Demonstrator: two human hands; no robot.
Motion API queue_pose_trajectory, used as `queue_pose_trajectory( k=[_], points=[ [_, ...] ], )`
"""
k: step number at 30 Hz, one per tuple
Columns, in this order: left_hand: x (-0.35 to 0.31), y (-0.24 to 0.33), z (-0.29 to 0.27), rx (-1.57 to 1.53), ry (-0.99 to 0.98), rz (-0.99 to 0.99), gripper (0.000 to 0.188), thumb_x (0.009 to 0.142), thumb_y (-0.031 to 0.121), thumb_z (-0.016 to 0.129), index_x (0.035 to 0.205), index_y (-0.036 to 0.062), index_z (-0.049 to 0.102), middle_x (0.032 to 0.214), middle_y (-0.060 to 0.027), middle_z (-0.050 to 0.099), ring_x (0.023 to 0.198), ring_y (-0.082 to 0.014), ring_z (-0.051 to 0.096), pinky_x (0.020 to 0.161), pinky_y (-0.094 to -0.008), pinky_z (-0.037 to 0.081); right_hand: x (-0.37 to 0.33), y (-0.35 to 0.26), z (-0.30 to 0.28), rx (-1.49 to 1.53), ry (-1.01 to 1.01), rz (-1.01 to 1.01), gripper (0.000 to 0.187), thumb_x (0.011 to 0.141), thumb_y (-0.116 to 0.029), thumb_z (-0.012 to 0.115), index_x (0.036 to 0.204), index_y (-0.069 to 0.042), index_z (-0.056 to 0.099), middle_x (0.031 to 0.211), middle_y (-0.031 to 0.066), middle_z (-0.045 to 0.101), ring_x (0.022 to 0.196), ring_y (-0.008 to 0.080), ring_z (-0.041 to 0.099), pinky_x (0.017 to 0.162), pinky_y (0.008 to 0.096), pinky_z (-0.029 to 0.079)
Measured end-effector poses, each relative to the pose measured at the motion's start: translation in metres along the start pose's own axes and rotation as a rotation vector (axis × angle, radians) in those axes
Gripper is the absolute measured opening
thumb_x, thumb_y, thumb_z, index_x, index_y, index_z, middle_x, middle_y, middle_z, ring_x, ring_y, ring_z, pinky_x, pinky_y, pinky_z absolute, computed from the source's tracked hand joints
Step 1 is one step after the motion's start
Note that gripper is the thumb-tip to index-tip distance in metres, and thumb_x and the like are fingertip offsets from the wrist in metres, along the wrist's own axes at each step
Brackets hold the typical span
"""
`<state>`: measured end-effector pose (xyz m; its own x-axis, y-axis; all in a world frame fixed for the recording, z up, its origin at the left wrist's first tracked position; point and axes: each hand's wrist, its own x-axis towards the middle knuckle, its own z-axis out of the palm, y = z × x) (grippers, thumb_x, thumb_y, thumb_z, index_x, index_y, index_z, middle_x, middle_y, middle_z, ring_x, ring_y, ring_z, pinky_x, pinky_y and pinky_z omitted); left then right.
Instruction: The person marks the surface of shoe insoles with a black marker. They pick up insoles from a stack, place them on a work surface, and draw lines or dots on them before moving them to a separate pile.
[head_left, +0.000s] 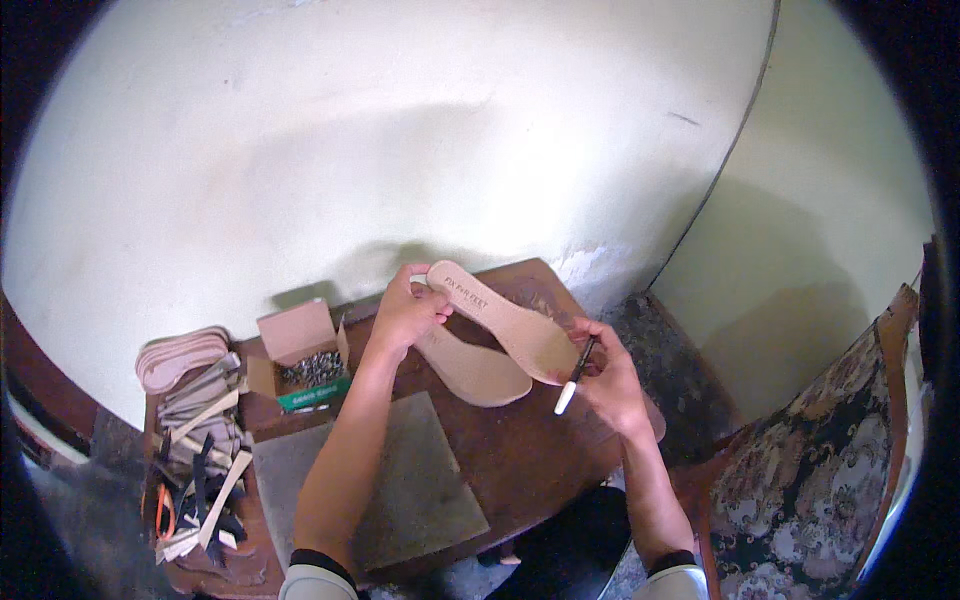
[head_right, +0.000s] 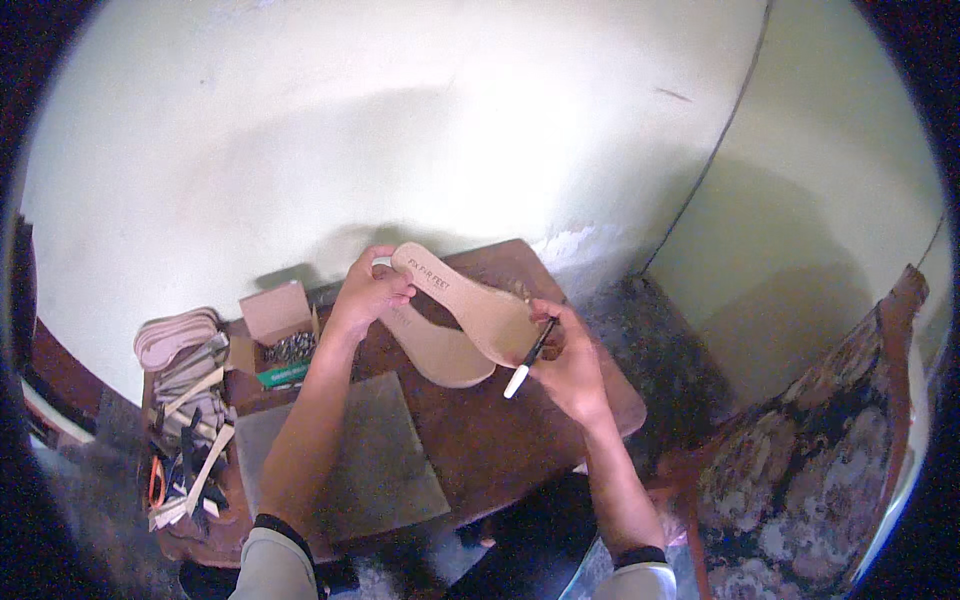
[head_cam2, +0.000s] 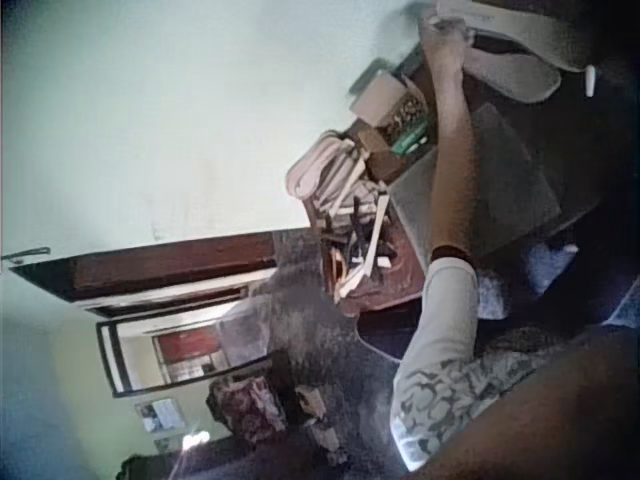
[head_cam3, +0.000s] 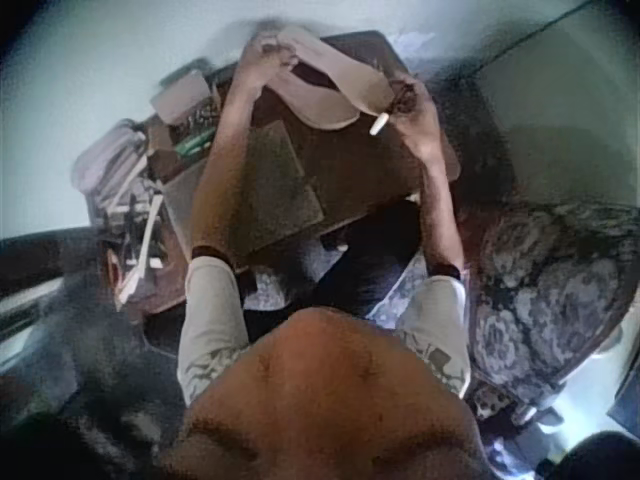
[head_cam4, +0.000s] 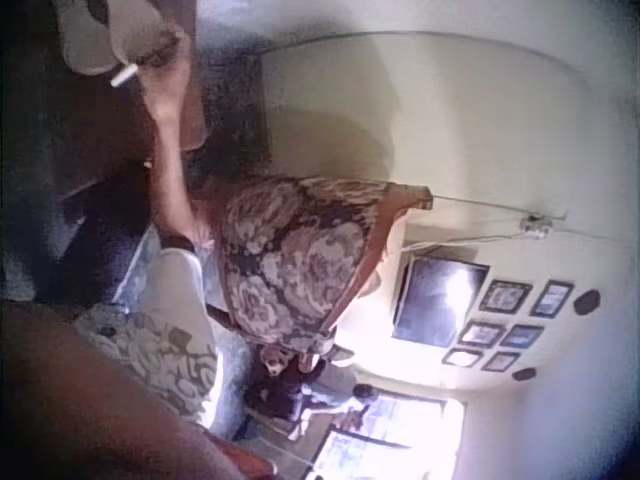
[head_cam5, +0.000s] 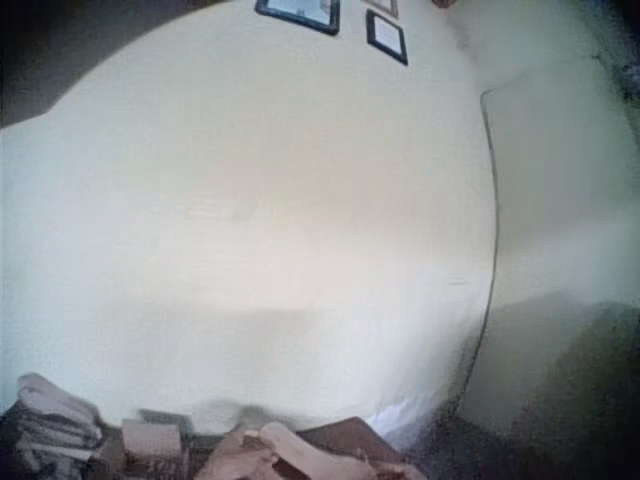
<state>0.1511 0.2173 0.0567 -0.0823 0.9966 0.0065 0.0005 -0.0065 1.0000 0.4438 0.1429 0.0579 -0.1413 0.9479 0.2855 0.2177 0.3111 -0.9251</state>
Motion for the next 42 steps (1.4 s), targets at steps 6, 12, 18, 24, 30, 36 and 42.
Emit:
queue_pose_trajectory(
  k=[6, 12, 18, 24, 30, 36, 42],
  points=[
    [0.065, -0.025, 0.014, 0.282, 0.003, 0.005, 0.048, 0.08, 0.009, 0.074, 0.123, -0.0048, 0.057, 0.092, -0.0141, 0.067, 0.084, -0.0227, 0.068, 0.072, -0.0342, 0.056, 0.033, 0.009, -0.003, -0.413, 0.02, 0.041, 0.079, 0.065, -0.008, 0.09, 0.135, -0.004, 0.054, 0.128, 0.0168, 0.063, 0.122, 0.0305, 0.06, 0.099, 0.0412, 0.052],
    [0.084, -0.057, 0.023, 0.617, 0.02, 0.083, 0.041, 0.079, 0.016, 0.075, 0.114, -0.0012, 0.065, 0.102, -0.0203, 0.072, 0.096, -0.0337, 0.069, 0.088, -0.0412, 0.053, 0.044, 0.031, -0.002, -0.572, 0.011, 0.038, 0.081, 0.065, -0.004, 0.085, 0.139, -0.006, 0.05, 0.133, 0.0192, 0.059, 0.126, 0.0387, 0.056, 0.107, 0.0433, 0.046],
    [0.09, -0.069, 0.025, 0.805, 0.004, 0.167, 0.041, 0.079, 0.018, 0.073, 0.115, 0.0019, 0.066, 0.108, -0.0241, 0.068, 0.107, -0.041, 0.064, 0.094, -0.0452, 0.05, 0.04, 0.041, 0.001, -0.676, -0.011, 0.018, 0.084, 0.067, -0.008, 0.085, 0.141, -0.007, 0.047, 0.133, 0.0205, 0.058, 0.125, 0.0408, 0.055, 0.105, 0.0458, 0.047],
    [0.06, -0.051, 0.005, 0.77, 0.124, 0.363, 0.039, 0.082, 0.021, 0.071, 0.115, 0.0012, 0.066, 0.113, -0.0244, 0.064, 0.111, -0.0404, 0.061, 0.097, -0.047, 0.047, 0.042, 0.041, 0.006, -0.601, 0.035, -0.067, 0.076, 0.068, -0.009, 0.086, 0.136, -0.003, 0.051, 0.128, 0.0196, 0.061, 0.122, 0.0358, 0.059, 0.103, 0.0436, 0.048],
    [-0.054, 0.024, -0.054, 0.657, -0.076, 0.359, 0.032, 0.091, 0.024, 0.071, 0.114, 0.0026, 0.068, 0.105, -0.0161, 0.071, 0.091, -0.0259, 0.068, 0.081, -0.0365, 0.054, 0.011, -0.017, 0.013, -0.298, 0.046, 0.012, 0.044, 0.103, -0.038, 0.054, 0.118, 0.0, 0.067, 0.1, 0.0086, 0.07, 0.102, 0.0181, 0.063, 0.09, 0.0356, 0.05],
    [-0.165, 0.04, -0.193, 0.623, 0.105, 0.219, 0.027, 0.095, 0.025, 0.067, 0.11, 0.0031, 0.071, 0.094, -0.0108, 0.074, 0.081, -0.0192, 0.067, 0.076, -0.0324, 0.052, -0.001, -0.07, 0.119, -0.258, -0.359, -0.287, 0.027, 0.093, -0.006, 0.049, 0.105, -0.001, 0.073, 0.104, 0.0098, 0.059, 0.083, 0.0196, 0.062, 0.079, 0.0342, 0.052],
    [-0.205, 0.035, -0.339, 0.762, 0.543, 0.06, 0.035, 0.092, 0.025, 0.069, 0.117, 0.0006, 0.069, 0.101, -0.0151, 0.074, 0.083, -0.022, 0.07, 0.079, -0.0329, 0.054, -0.002, -0.124, 0.246, -0.108, -0.681, -0.252, 0.031, 0.088, 0.003, 0.055, 0.116, -0.003, 0.067, 0.103, 0.0162, 0.061, 0.093, 0.0296, 0.064, 0.083, 0.0407, 0.052]
  ],
)
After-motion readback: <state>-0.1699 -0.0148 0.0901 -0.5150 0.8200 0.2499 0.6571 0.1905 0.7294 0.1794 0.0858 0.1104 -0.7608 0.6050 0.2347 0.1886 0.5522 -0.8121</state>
